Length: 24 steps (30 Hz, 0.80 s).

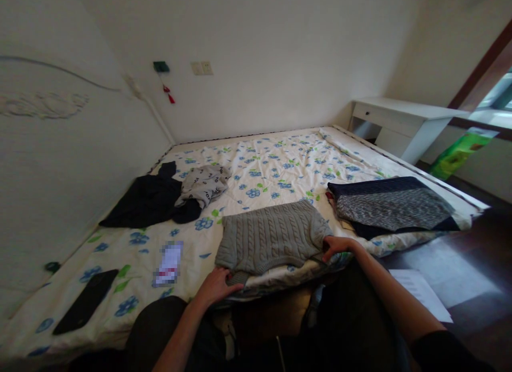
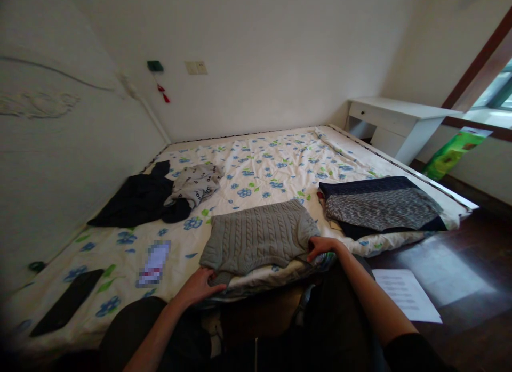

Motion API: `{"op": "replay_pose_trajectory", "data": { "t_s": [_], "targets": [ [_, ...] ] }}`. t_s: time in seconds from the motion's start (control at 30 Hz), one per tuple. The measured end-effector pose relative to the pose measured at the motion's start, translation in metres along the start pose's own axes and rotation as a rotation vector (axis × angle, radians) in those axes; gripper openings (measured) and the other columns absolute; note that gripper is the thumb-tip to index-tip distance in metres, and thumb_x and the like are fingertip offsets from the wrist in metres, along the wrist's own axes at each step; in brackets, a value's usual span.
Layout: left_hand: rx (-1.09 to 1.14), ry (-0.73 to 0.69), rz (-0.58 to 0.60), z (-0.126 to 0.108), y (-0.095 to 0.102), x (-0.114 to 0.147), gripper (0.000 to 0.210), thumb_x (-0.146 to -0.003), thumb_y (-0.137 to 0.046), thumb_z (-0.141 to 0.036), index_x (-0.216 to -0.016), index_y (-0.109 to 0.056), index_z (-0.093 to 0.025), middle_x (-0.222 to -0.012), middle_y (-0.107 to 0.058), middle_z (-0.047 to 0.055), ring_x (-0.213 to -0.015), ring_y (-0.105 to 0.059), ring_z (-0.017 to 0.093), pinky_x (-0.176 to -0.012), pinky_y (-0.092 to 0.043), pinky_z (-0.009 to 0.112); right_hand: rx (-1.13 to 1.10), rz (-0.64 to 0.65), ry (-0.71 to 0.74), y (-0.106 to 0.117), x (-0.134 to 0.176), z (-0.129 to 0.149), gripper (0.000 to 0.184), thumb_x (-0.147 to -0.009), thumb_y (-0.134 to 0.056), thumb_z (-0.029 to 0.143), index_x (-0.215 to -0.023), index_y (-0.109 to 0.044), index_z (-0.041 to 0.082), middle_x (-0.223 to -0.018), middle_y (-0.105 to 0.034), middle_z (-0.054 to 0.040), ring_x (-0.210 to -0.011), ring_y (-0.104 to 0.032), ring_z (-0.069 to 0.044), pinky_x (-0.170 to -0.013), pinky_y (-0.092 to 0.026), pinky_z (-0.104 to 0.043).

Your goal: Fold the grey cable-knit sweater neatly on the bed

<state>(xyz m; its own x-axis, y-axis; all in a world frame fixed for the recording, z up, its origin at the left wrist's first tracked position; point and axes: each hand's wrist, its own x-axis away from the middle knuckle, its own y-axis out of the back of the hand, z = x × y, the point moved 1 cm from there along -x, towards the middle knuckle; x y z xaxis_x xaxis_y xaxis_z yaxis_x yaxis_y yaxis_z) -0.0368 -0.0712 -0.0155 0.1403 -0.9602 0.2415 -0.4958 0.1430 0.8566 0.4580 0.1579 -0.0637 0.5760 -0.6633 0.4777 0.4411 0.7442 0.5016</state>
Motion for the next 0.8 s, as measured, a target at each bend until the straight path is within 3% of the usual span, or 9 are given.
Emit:
{"op": "replay_pose_trajectory", "data": {
  "t_s": [0.07, 0.13, 0.23, 0.33, 0.43, 0.53, 0.7, 0.73, 0.8],
  "targets": [
    [-0.036, -0.044, -0.008, -0.011, -0.009, 0.003, 0.052, -0.066, -0.089, -0.073, -0.083, -0.072, -0.026, -0.107, -0.080, 0.016, -0.117, -0.072, 0.044, -0.104, -0.052, 0.047, 0.155, -0.100, -0.015, -0.021, 0.001, 0.001, 0.056, -0.046, -0.110, 0.043, -0.078, -0.070, 0.020, -0.082, -0.074, -0.0032, -0.084, -0.071, -0.026, -0.078, -0.056, -0.031],
    [-0.082, -0.093, -0.029, -0.022, -0.022, 0.005, 0.057, -0.068, -0.090, -0.067, -0.103, -0.077, -0.024, -0.126, -0.078, 0.020, -0.128, -0.068, 0.046, -0.112, -0.050, 0.051, 0.230, -0.232, -0.006, -0.041, 0.002, 0.002, 0.053, -0.053, -0.108, 0.045, -0.082, -0.069, 0.021, -0.091, -0.076, -0.0060, -0.092, -0.071, -0.029, -0.084, -0.056, -0.033],
    [-0.073, -0.139, -0.034, -0.030, -0.033, 0.005, 0.056, -0.076, -0.085, -0.047, -0.125, -0.076, -0.022, -0.144, -0.073, 0.022, -0.139, -0.064, 0.046, -0.121, -0.046, 0.055, 0.220, -0.373, 0.084, -0.052, 0.007, 0.006, 0.033, -0.069, -0.097, 0.034, -0.085, -0.072, 0.020, -0.096, -0.077, -0.0095, -0.098, -0.072, -0.031, -0.090, -0.055, -0.035],
    [0.035, -0.202, 0.076, -0.019, -0.019, 0.005, 0.032, -0.082, -0.072, -0.033, -0.113, -0.079, -0.026, -0.129, -0.078, 0.014, -0.128, -0.071, 0.038, -0.115, -0.052, 0.047, 0.157, -0.355, 0.224, -0.036, 0.019, 0.007, 0.012, -0.076, -0.080, 0.017, -0.088, -0.078, 0.021, -0.096, -0.079, -0.0081, -0.098, -0.073, -0.029, -0.094, -0.056, -0.035],
    [0.058, -0.254, 0.174, 0.004, 0.012, 0.011, 0.025, -0.078, -0.066, -0.025, -0.099, -0.080, -0.027, -0.115, -0.079, 0.009, -0.118, -0.074, 0.033, -0.109, -0.053, 0.043, 0.147, -0.284, 0.314, -0.013, 0.035, -0.003, 0.024, -0.075, -0.072, 0.011, -0.091, -0.085, 0.024, -0.102, -0.082, -0.0064, -0.103, -0.075, -0.028, -0.100, -0.056, -0.035],
    [-0.002, -0.228, 0.193, 0.024, 0.036, 0.023, 0.030, -0.074, -0.068, -0.023, -0.098, -0.084, -0.029, -0.116, -0.080, 0.009, -0.120, -0.071, 0.034, -0.113, -0.051, 0.045, 0.204, -0.198, 0.267, -0.004, 0.048, -0.016, 0.028, -0.072, -0.074, 0.011, -0.091, -0.089, 0.025, -0.103, -0.083, -0.0073, -0.105, -0.076, -0.030, -0.104, -0.057, -0.037],
    [0.171, -0.196, 0.299, 0.036, 0.051, 0.023, 0.030, -0.079, -0.077, -0.042, -0.104, -0.089, -0.031, -0.119, -0.083, 0.006, -0.120, -0.073, 0.033, -0.116, -0.053, 0.042, 0.077, 0.059, 0.198, 0.010, 0.042, -0.014, 0.025, -0.081, -0.089, 0.037, -0.103, -0.093, 0.025, -0.111, -0.087, -0.0068, -0.107, -0.078, -0.031, -0.103, -0.058, -0.035],
    [0.217, -0.176, 0.294, 0.037, 0.054, 0.016, 0.031, -0.081, -0.076, -0.049, -0.102, -0.088, -0.030, -0.117, -0.084, 0.007, -0.118, -0.074, 0.033, -0.114, -0.054, 0.041, 0.028, 0.065, 0.177, 0.018, 0.035, -0.011, 0.028, -0.082, -0.090, 0.044, -0.101, -0.092, 0.023, -0.107, -0.087, -0.0065, -0.104, -0.079, -0.030, -0.100, -0.059, -0.033],
    [0.279, -0.099, 0.184, 0.041, 0.060, -0.004, 0.039, -0.083, -0.072, -0.060, -0.098, -0.086, -0.027, -0.112, -0.084, 0.009, -0.114, -0.077, 0.033, -0.108, -0.058, 0.041, -0.044, -0.085, 0.131, 0.037, 0.014, -0.004, 0.033, -0.085, -0.088, 0.051, -0.095, -0.090, 0.020, -0.099, -0.086, -0.0065, -0.100, -0.078, -0.029, -0.096, -0.059, -0.031]
  ]
}}
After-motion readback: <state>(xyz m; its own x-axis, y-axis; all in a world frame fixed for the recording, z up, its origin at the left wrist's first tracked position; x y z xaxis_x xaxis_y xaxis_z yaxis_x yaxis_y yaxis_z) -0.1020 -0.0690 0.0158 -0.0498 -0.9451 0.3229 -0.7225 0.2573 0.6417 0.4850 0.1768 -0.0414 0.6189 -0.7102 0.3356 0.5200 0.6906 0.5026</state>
